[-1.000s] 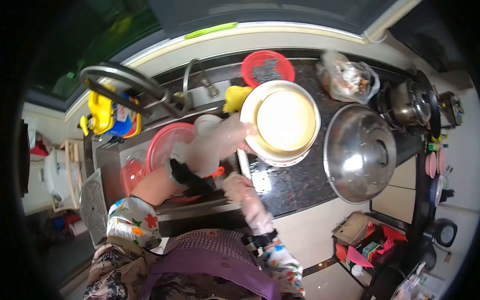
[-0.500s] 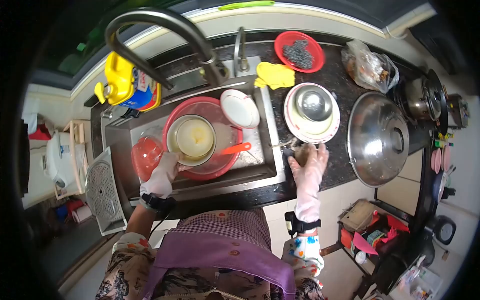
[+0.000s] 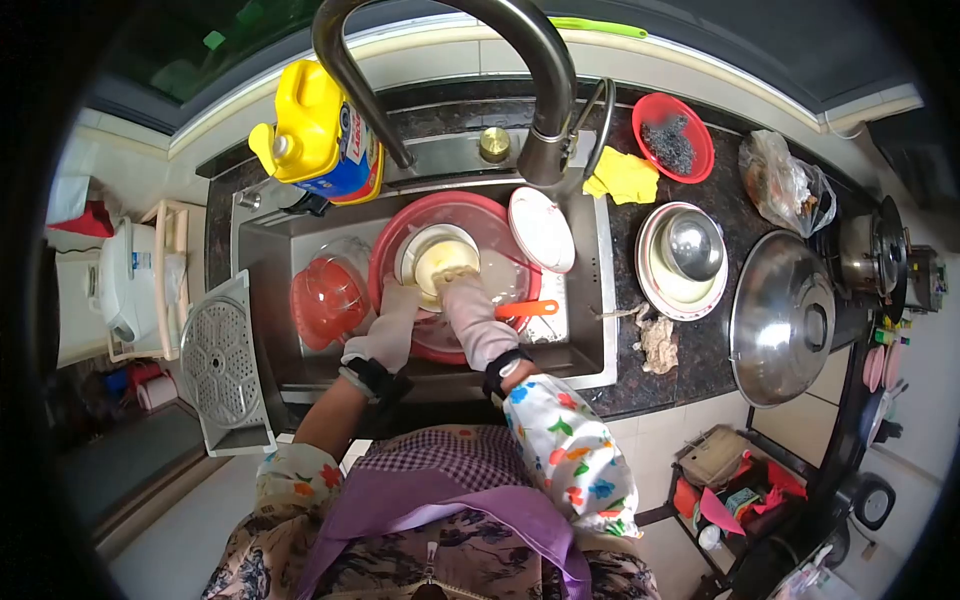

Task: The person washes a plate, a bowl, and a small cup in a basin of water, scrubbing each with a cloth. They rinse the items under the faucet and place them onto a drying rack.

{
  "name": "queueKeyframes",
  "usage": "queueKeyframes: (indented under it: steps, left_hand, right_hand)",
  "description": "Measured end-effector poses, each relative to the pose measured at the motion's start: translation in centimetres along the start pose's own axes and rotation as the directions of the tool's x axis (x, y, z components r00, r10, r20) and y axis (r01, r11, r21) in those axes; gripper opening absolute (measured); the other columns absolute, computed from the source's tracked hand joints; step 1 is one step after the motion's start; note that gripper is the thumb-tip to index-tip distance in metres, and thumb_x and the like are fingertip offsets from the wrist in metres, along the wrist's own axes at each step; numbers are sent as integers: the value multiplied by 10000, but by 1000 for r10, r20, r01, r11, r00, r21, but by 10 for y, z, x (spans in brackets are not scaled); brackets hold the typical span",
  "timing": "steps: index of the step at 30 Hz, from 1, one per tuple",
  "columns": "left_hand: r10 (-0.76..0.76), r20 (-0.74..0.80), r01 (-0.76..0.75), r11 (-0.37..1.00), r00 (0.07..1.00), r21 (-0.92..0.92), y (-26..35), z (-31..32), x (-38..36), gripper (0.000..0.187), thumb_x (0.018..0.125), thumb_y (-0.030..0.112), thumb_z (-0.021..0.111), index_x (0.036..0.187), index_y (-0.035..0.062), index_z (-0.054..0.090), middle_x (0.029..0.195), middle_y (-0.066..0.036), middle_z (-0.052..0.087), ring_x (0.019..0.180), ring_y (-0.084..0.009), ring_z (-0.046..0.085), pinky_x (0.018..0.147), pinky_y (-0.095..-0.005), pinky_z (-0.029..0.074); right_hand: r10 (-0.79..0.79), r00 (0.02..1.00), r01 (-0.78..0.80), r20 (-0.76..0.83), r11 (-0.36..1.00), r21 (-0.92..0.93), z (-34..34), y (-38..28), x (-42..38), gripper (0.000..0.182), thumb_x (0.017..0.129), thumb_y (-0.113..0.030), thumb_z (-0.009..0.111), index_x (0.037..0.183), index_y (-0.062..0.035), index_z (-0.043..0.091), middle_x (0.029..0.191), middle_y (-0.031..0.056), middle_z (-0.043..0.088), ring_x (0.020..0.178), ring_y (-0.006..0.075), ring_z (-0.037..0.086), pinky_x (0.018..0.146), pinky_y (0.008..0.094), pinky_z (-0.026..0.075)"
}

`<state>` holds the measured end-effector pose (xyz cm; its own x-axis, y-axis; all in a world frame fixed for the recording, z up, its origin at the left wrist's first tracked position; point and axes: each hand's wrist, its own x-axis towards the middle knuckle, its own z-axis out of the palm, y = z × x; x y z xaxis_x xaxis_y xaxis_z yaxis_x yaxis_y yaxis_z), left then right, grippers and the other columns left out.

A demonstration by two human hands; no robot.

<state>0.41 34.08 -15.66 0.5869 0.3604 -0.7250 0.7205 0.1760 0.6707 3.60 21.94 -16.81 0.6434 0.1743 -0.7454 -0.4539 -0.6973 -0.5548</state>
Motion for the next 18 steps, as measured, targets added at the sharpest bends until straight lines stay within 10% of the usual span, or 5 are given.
queueKeyframes:
  steps: [1,6,8,16,18]
  left_hand:
    - [1,-45,4,993,999,115,1,1,5,542,720,5,571,1222,12,366,1157,-254,505,898,-351,625,588,-352,589]
    - [-33,-73,55,943,997,329,13,4,13,624,698,40,604,1267,20,350,1194,-258,496,986,-354,598,682,-390,558]
    - [407,-108,-240,710,907,662,4,8,21,750,675,70,646,1333,29,290,1230,-240,489,1073,-349,550,849,-388,486]
    - [260,-92,-125,706,961,697,19,23,32,878,675,116,676,1393,30,176,1276,-222,464,1144,-334,501,955,-370,413]
    - [227,-101,-88,693,969,716,17,28,39,853,686,119,666,1391,34,193,1275,-218,467,1149,-331,498,963,-367,405]
  right_hand:
    - [-519,853,439,-57,772,-459,33,59,53,349,831,-291,528,1084,-66,609,935,169,648,959,315,597,888,412,441]
    - [-542,834,445,-104,771,-455,35,33,58,369,814,-305,548,1101,-81,603,959,174,641,975,323,588,896,421,434]
    - [-555,822,449,-129,771,-451,36,26,60,380,805,-312,557,1109,-88,599,970,176,638,983,327,583,900,426,431]
    - [-680,678,628,-279,733,-260,20,31,64,390,682,-130,662,1063,-102,583,913,183,612,872,361,582,765,426,468]
    - [-560,828,528,19,769,-361,0,25,60,448,704,-139,630,1144,-99,554,970,186,610,923,356,578,825,418,453]
